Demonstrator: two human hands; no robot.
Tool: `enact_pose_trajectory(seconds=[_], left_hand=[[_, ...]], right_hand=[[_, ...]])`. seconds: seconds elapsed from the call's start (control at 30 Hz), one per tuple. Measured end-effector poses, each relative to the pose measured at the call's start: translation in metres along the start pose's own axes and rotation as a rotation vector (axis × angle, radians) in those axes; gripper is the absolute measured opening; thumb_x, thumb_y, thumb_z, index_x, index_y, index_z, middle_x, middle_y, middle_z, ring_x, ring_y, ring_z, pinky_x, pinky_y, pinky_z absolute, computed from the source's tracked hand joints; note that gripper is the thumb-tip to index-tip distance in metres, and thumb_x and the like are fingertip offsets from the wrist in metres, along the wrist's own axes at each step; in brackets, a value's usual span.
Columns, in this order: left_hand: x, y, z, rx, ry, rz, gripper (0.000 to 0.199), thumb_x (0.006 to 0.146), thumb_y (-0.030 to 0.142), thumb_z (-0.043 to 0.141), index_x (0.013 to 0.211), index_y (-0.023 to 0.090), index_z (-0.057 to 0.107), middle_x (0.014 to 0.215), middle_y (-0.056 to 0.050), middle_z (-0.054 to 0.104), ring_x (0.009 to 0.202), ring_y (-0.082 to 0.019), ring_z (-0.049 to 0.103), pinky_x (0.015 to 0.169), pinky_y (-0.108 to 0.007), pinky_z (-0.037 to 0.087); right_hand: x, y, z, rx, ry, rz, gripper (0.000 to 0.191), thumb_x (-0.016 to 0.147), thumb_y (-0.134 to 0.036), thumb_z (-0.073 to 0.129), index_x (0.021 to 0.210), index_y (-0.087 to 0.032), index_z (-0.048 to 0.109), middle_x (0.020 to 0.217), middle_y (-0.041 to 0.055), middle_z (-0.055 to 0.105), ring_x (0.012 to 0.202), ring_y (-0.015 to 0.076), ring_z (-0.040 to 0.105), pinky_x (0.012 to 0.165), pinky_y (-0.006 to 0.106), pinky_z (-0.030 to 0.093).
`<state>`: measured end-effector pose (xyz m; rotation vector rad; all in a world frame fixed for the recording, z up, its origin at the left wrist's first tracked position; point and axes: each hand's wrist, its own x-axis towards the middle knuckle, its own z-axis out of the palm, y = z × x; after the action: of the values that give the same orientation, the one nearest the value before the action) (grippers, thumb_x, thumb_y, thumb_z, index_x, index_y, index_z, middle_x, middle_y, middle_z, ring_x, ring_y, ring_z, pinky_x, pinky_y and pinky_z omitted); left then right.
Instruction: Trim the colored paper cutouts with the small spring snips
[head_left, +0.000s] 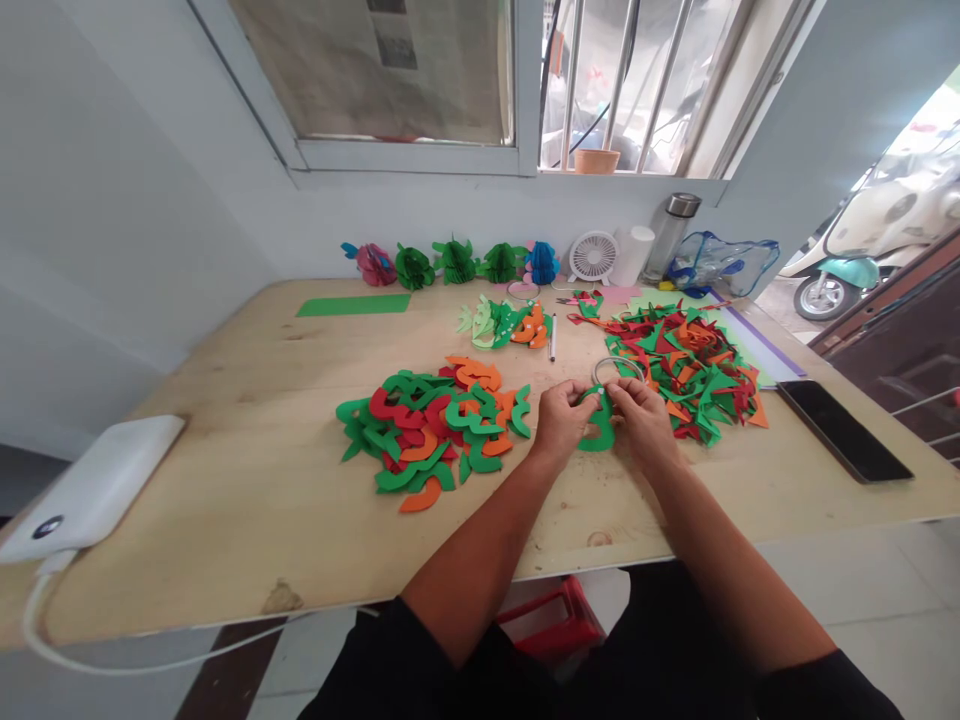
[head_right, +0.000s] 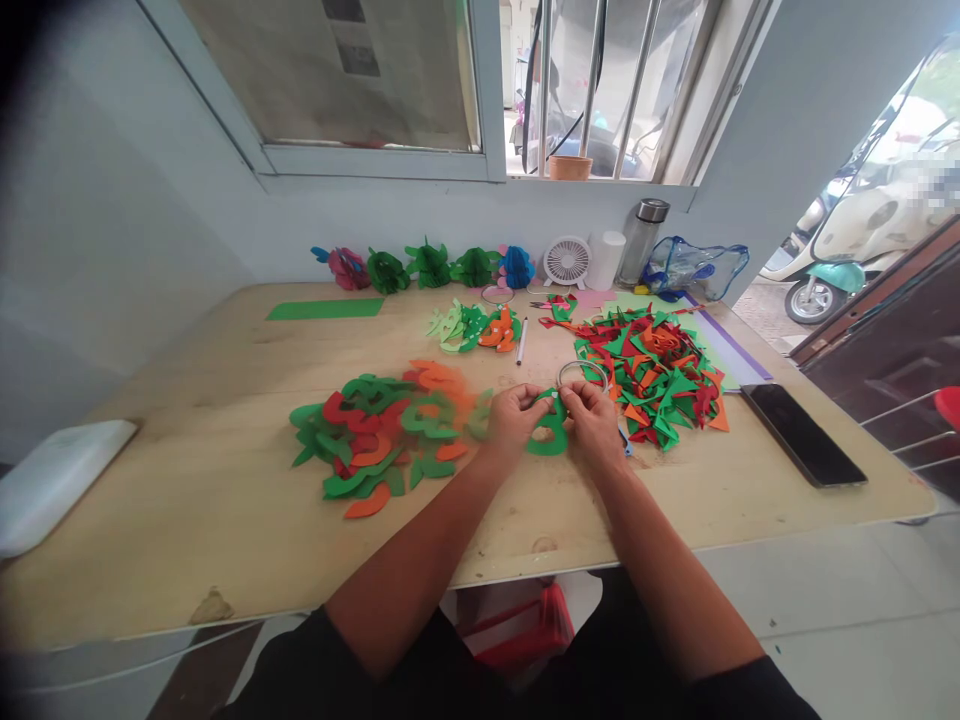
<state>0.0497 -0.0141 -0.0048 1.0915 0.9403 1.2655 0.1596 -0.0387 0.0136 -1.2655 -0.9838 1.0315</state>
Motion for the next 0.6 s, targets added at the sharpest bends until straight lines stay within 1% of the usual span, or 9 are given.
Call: enact_pose_trajectory(seconds=[0.17, 0.3, 0.4, 0.6], left_hand=[[-0.0010, 0.0012, 0.0000, -0.011, -0.026, -0.029, 0.007, 0.064, 0.020, 0.065, 0.064, 0.013, 0.063, 0.059, 0.001, 0.064, 0.054, -0.010, 0.058, 0.053, -0.019, 0.044], [-0.0031, 0.0047, -0.0001, -0.015, -0.043, -0.047, 0.008, 0.064, 0.021, 0.064, 0.065, 0.013, 0.063, 0.059, 0.000, 0.063, 0.054, -0.010, 0.058, 0.050, -0.019, 0.044], [-0.0042, 0.0065, -0.0003, -0.021, -0.053, -0.060, 0.010, 0.064, 0.023, 0.065, 0.065, 0.013, 0.063, 0.059, -0.001, 0.064, 0.054, -0.011, 0.058, 0.048, -0.019, 0.045], [-0.0034, 0.0065, -0.0006, -0.046, -0.074, -0.056, 0.016, 0.062, 0.028, 0.070, 0.063, 0.013, 0.063, 0.058, 0.001, 0.063, 0.052, -0.010, 0.056, 0.049, -0.019, 0.046]], right_hand=[[-0.0003, -0.0003, -0.0002, 0.034, -0.006, -0.001, 0.028, 0.064, -0.045, 0.070, 0.068, -0.020, 0.057, 0.057, -0.0046, 0.052, 0.050, 0.0093, 0.046, 0.046, 0.021, 0.036], [-0.0009, -0.0036, 0.0010, 0.071, 0.002, 0.033, 0.029, 0.062, -0.045, 0.071, 0.065, -0.020, 0.056, 0.054, -0.0056, 0.051, 0.047, 0.0083, 0.044, 0.044, 0.021, 0.033], [-0.0016, -0.0058, 0.0016, 0.089, -0.005, 0.056, 0.031, 0.060, -0.045, 0.072, 0.065, -0.020, 0.056, 0.054, -0.0057, 0.052, 0.046, 0.0086, 0.044, 0.044, 0.022, 0.034], [0.0006, -0.0033, -0.0004, 0.029, -0.006, 0.040, 0.034, 0.060, -0.049, 0.072, 0.064, -0.020, 0.055, 0.051, -0.0056, 0.051, 0.044, 0.0084, 0.041, 0.043, 0.022, 0.032]])
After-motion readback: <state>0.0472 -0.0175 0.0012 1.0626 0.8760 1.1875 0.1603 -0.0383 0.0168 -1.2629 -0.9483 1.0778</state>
